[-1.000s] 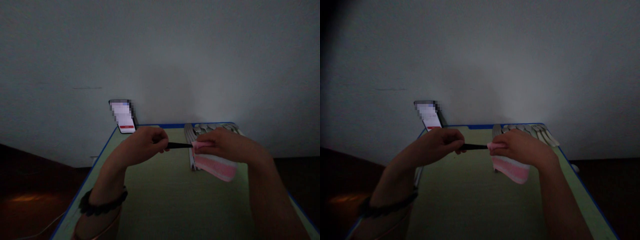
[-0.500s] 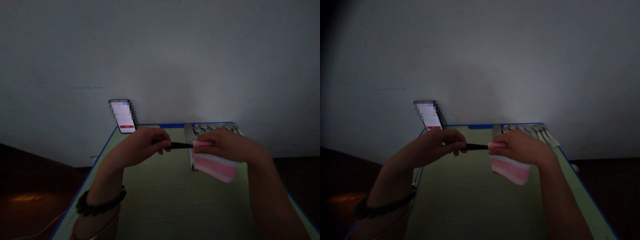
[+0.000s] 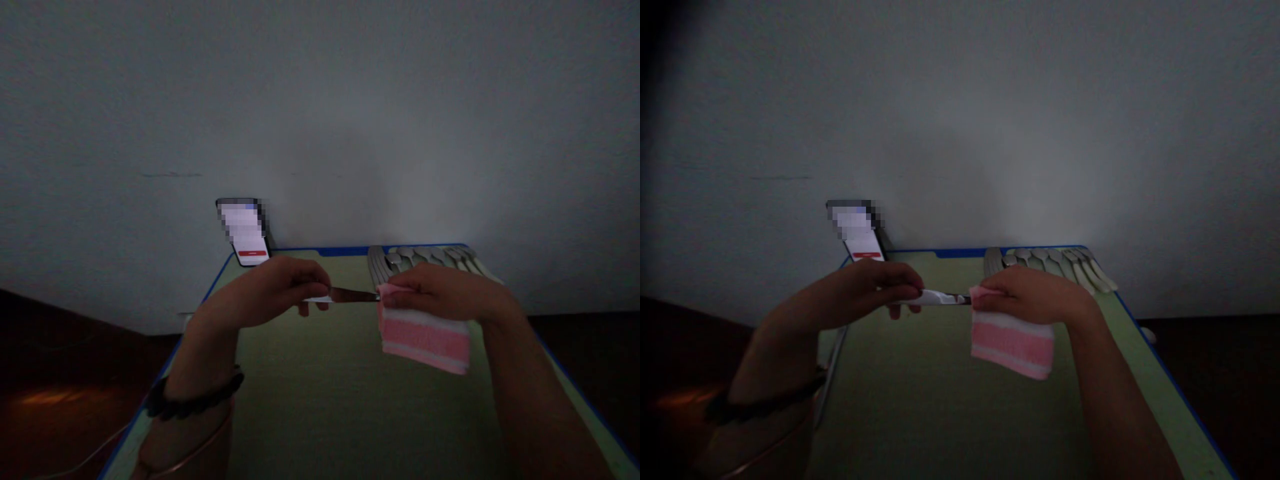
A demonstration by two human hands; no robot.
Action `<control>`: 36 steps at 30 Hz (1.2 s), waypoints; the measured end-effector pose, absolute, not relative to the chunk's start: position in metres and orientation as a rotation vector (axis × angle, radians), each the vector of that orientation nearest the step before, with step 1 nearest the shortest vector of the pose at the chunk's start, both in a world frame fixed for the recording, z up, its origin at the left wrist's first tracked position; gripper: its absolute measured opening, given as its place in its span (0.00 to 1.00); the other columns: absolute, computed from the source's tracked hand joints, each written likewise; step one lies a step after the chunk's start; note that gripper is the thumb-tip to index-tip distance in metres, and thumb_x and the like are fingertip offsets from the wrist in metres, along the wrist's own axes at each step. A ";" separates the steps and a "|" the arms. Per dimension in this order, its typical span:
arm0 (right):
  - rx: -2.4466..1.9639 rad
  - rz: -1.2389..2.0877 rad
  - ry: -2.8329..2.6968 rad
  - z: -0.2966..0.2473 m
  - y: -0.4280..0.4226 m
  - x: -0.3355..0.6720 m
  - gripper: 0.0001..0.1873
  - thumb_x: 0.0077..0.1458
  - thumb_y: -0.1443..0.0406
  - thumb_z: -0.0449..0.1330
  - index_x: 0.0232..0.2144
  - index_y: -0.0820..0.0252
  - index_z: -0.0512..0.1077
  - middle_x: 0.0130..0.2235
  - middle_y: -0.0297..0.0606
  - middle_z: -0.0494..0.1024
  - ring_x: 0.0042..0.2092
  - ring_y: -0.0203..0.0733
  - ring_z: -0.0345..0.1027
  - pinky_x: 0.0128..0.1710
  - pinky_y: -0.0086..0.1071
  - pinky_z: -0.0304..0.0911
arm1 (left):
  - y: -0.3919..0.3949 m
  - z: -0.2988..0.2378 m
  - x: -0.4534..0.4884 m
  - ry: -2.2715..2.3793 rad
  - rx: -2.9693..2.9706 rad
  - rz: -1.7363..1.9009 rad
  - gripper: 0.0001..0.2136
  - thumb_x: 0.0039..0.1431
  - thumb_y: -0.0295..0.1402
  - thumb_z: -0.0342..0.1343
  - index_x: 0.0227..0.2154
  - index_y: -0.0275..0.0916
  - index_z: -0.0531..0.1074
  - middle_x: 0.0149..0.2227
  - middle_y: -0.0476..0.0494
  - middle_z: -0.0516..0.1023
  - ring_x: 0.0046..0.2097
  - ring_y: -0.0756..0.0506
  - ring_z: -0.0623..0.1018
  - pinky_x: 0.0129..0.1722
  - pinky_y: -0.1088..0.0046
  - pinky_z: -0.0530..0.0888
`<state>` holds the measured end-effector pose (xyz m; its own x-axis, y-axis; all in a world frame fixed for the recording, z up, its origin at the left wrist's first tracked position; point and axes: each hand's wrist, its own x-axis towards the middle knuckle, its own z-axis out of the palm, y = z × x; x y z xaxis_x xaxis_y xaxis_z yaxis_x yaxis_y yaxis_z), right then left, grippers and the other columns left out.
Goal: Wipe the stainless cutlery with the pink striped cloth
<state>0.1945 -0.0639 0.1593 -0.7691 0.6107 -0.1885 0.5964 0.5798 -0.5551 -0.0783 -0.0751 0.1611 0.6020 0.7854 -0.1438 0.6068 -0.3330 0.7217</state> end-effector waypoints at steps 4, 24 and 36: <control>-1.144 1.012 -2.725 0.162 -0.062 0.209 0.22 0.60 0.50 0.45 0.25 0.60 0.63 0.23 0.30 0.61 0.25 0.32 0.55 0.23 0.26 0.48 | -0.074 0.160 -0.094 1.162 2.058 0.229 0.10 0.62 0.38 0.47 0.36 0.38 0.70 0.31 0.49 0.78 0.30 0.52 0.76 0.30 0.79 0.69; -1.202 1.376 -2.410 0.162 -0.061 0.218 0.25 0.56 0.46 0.48 0.28 0.61 0.66 0.24 0.31 0.64 0.26 0.33 0.58 0.24 0.28 0.55 | -0.086 0.155 -0.055 1.096 2.740 0.590 0.12 0.62 0.37 0.50 0.45 0.45 0.74 0.40 0.48 0.80 0.40 0.47 0.78 0.39 0.72 0.72; -1.174 1.312 -2.531 0.161 -0.062 0.204 0.26 0.57 0.45 0.46 0.23 0.60 0.63 0.21 0.28 0.58 0.23 0.30 0.52 0.20 0.25 0.48 | -0.103 0.164 -0.043 1.226 2.951 0.549 0.12 0.63 0.36 0.48 0.35 0.42 0.76 0.29 0.48 0.81 0.29 0.48 0.77 0.31 0.72 0.69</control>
